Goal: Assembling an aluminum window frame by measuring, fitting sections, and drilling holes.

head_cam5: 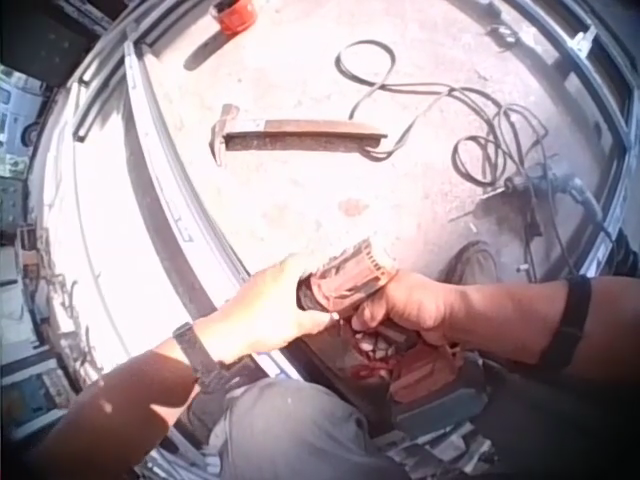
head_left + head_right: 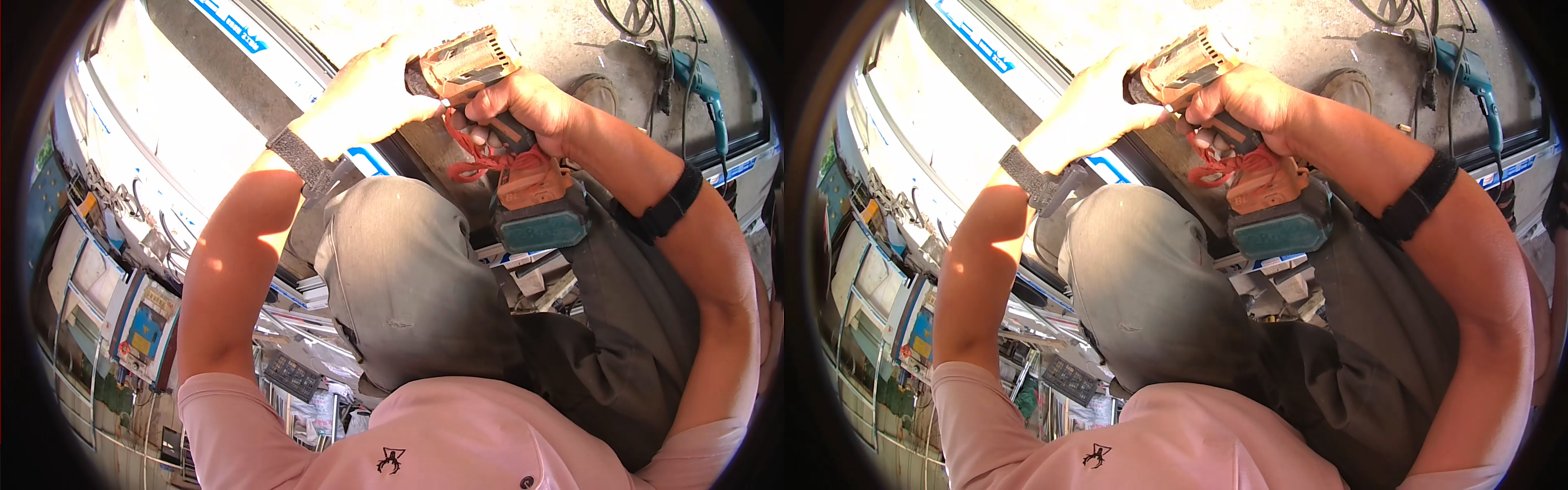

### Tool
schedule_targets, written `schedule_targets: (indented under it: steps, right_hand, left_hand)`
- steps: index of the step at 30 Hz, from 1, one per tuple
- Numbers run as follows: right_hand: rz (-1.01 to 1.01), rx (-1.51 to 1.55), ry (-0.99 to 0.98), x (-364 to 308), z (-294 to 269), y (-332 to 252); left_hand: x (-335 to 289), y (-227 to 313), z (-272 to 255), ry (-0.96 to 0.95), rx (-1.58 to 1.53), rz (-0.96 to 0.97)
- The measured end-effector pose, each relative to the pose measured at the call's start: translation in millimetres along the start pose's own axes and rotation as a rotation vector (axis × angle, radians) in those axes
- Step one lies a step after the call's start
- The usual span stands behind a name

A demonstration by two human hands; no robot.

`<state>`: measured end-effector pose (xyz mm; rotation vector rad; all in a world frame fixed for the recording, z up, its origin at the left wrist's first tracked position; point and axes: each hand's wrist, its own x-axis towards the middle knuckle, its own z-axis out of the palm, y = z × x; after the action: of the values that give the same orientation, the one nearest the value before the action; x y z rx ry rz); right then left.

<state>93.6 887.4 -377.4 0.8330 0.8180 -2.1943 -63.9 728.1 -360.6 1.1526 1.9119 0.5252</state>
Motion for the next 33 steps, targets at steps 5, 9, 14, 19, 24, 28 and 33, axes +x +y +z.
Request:
schedule_targets:
  steps: [5,9,14,19,24,28,33]
  right_hand:
    - [0.004,0.019,0.058,-0.4,0.4,1.7]
    - [-0.015,0.024,0.033,-2.1,2.3,-1.8]
    - [-0.002,0.016,0.033,-0.6,5.0,-2.5]
    - [-0.011,0.043,0.044,-2.4,2.3,-0.7]
    - [-0.024,0.035,0.025,-2.0,2.9,-0.4]
    - [-0.011,0.034,0.062,-2.9,0.5,1.6]
    - [-0.032,0.031,0.044,-1.6,6.5,-0.1]
  left_hand:
    - [14.3,-12.2,-11.6,-0.314,-0.313,-0.134]
    - [10.9,-3.6,-7.2,-0.264,-0.250,-0.085]
    - [1.0,-8.1,-1.2,-0.057,-0.173,-0.009]
    - [20.1,-14.3,-18.6,-0.377,-0.395,-0.169]
    - [10.5,-8.4,-8.6,-0.225,-0.101,0.056]
    - [5.8,-7.7,1.1,-0.063,-0.091,0.051]
    - [11.1,-10.5,-17.5,-0.289,-0.226,-0.080]
